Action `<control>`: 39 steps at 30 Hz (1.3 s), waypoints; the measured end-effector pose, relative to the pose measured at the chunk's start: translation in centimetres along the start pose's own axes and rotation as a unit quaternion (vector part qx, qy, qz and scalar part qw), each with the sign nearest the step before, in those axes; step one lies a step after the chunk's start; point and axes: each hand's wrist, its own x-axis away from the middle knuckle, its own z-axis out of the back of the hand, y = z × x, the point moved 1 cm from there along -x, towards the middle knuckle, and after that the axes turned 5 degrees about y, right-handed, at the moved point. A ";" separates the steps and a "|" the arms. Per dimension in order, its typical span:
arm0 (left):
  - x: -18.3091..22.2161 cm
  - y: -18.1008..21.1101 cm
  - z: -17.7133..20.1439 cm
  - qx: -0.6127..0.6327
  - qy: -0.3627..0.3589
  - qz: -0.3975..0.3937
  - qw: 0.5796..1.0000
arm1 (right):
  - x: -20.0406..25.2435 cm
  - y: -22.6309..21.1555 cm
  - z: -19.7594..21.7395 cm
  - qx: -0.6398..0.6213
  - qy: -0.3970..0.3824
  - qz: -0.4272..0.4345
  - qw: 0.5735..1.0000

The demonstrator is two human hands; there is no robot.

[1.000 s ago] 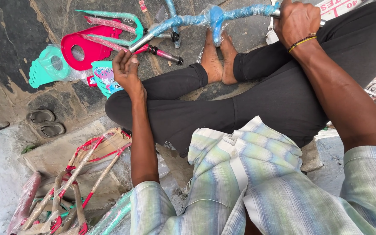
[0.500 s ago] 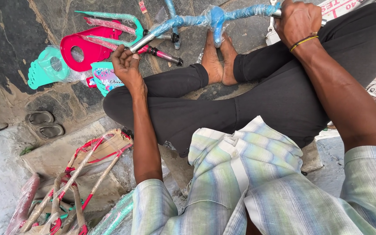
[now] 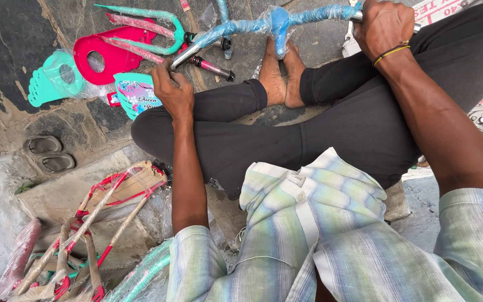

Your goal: The recorder sits on the floor to assemble and adjust various bicycle components including brakes and forks.

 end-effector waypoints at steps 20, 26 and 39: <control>-0.4 -4.2 1.0 0.187 -0.084 0.164 0.965 | 0.7 0.4 -1.0 -0.001 -0.005 -0.008 1.000; -0.6 -0.4 1.0 0.225 -0.087 0.134 0.961 | 0.6 0.4 -1.1 0.012 0.004 0.001 1.000; -0.7 -4.8 0.9 -0.054 -0.001 0.069 0.996 | 0.3 0.0 0.8 -0.023 -0.002 -0.017 1.000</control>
